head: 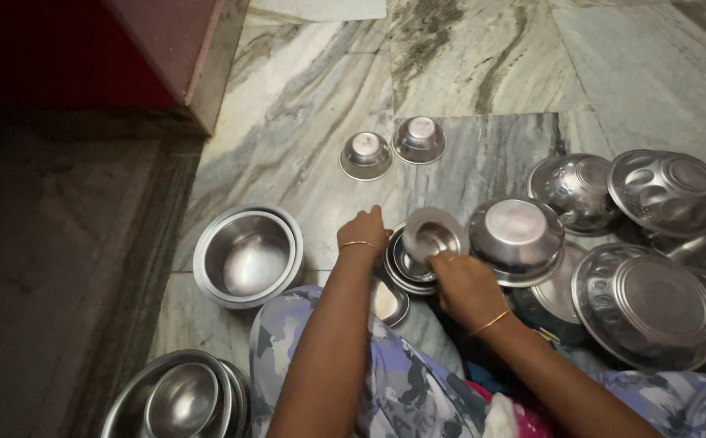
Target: The person sits on a marble floor and polishes multiple stainless steel bowls and plates using a dark cloth. They handle each item one at a time, wiping the interior and exterior surfaces before placing them aside.
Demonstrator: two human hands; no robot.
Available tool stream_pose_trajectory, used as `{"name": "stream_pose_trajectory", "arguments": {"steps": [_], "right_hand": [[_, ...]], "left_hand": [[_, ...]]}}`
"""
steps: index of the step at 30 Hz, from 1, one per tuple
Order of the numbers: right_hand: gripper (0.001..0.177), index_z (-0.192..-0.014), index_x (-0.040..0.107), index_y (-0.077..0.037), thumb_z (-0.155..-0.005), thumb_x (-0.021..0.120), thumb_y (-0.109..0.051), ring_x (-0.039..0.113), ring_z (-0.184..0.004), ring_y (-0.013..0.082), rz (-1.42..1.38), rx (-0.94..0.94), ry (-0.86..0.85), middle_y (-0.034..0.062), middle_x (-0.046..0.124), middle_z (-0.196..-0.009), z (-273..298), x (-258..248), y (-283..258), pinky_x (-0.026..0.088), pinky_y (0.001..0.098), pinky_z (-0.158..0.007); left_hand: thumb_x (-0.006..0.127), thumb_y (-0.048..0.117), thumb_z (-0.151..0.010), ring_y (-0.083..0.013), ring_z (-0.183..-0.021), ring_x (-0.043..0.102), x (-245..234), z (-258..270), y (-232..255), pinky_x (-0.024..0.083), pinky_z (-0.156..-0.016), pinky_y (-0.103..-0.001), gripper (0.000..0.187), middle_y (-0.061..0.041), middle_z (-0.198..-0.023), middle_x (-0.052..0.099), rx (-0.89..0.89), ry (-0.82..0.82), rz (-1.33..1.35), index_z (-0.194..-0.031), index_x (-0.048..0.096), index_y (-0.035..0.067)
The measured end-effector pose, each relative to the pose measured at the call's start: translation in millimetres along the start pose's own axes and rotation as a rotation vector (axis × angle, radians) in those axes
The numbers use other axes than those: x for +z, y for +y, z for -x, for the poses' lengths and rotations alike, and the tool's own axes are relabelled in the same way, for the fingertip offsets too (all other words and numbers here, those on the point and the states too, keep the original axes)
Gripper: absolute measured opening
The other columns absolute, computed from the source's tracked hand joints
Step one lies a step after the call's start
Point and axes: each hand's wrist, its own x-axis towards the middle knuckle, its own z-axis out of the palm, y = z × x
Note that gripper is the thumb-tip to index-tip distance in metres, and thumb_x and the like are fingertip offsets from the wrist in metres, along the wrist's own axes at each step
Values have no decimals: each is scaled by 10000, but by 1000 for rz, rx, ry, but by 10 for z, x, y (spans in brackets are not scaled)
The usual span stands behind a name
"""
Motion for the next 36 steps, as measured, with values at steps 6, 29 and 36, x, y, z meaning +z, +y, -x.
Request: {"name": "stream_pose_trajectory", "arguments": {"steps": [6,29,36], "right_hand": [[333,-1191,598,-20,-887,511,-126,631,-1054,293,256,-153,-359,127,639,-1082,-7,223,-78,505,393,-917],[587,-1449,545,-358,-908,672,-551,632,-1210,337,180,417,-1129,67,595,-1374,1491,88,866,512,491,-1019],[349,-1272,650,-246,-965,588,-397,710,-1159,225,-174,839,-587,32,741,-1209,1180,-792,540,552,385,-1040]], "left_hand": [[696,316,-908,-369,-1125,663,-86,-225,-134,544,-907,-492,413,-144,-1255,637,-97,162,54,-1262,572,143],[914,466,-637,-438,-1263,494,-273,-1024,216,472,-992,-544,967,-219,-1507,366,-183,407,62,-1439,429,228],[845,677,-724,-403,-1168,570,-659,-709,139,504,-977,-492,954,-238,-1334,497,-61,692,625,-1447,466,184]]}}
